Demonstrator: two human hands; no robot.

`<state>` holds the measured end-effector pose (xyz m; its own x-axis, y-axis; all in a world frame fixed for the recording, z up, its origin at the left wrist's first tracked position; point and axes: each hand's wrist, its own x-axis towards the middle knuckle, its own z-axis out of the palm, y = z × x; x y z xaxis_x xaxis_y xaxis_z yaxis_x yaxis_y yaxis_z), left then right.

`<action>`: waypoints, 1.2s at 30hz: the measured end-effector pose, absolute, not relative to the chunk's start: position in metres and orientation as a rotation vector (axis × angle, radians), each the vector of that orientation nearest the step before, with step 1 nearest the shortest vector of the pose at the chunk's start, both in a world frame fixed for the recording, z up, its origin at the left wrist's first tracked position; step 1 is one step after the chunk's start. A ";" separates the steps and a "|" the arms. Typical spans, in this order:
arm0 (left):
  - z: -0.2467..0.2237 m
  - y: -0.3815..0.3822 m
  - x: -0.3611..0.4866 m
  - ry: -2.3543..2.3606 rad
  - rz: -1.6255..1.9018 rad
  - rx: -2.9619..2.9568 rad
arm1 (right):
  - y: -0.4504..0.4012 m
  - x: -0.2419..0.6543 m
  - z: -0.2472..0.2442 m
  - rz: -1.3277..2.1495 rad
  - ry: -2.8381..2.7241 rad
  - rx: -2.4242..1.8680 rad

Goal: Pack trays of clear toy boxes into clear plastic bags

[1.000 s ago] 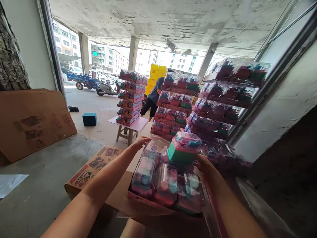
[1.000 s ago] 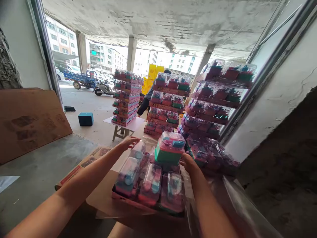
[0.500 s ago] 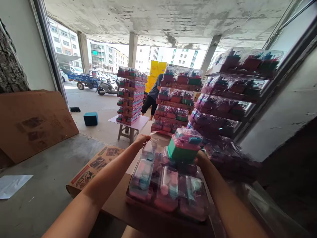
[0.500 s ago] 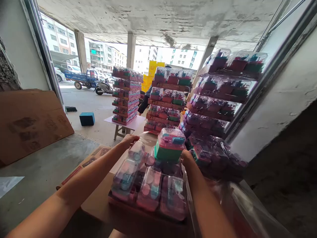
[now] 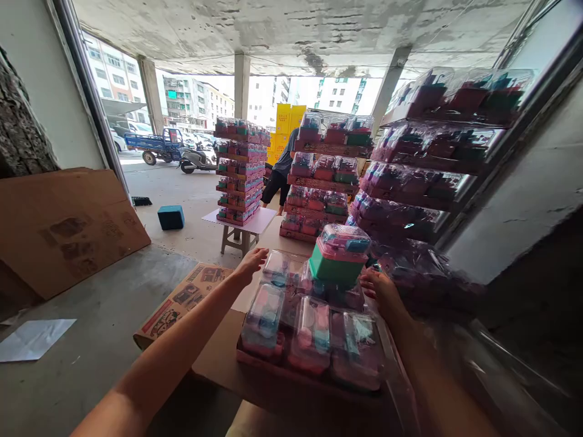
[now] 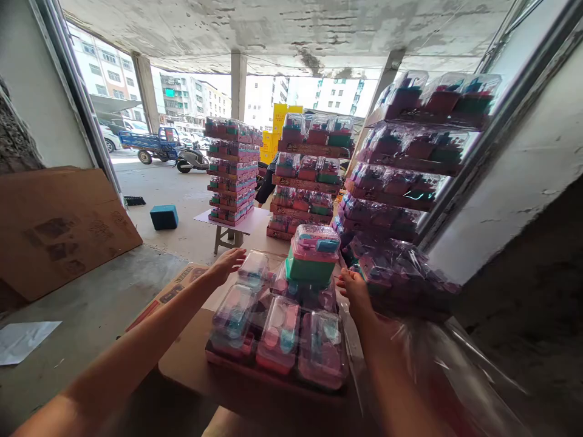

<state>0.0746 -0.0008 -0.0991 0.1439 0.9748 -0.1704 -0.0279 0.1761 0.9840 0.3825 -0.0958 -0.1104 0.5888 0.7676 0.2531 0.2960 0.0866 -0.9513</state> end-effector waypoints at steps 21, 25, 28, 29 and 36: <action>-0.178 -0.178 0.004 1.058 0.921 1.258 | -0.289 0.273 -0.178 0.497 -0.980 -1.570; -0.182 -0.178 0.001 1.088 0.897 1.250 | -0.288 0.277 -0.188 0.444 -0.814 -1.506; -0.185 -0.178 -0.002 1.111 0.882 1.259 | -0.285 0.278 -0.193 0.578 -0.761 -1.461; -0.186 -0.178 -0.003 1.115 0.884 1.259 | -0.284 0.277 -0.193 0.613 -0.767 -1.460; -0.191 -0.172 -0.009 1.119 0.889 1.224 | -0.281 0.271 -0.185 0.530 -0.933 -1.601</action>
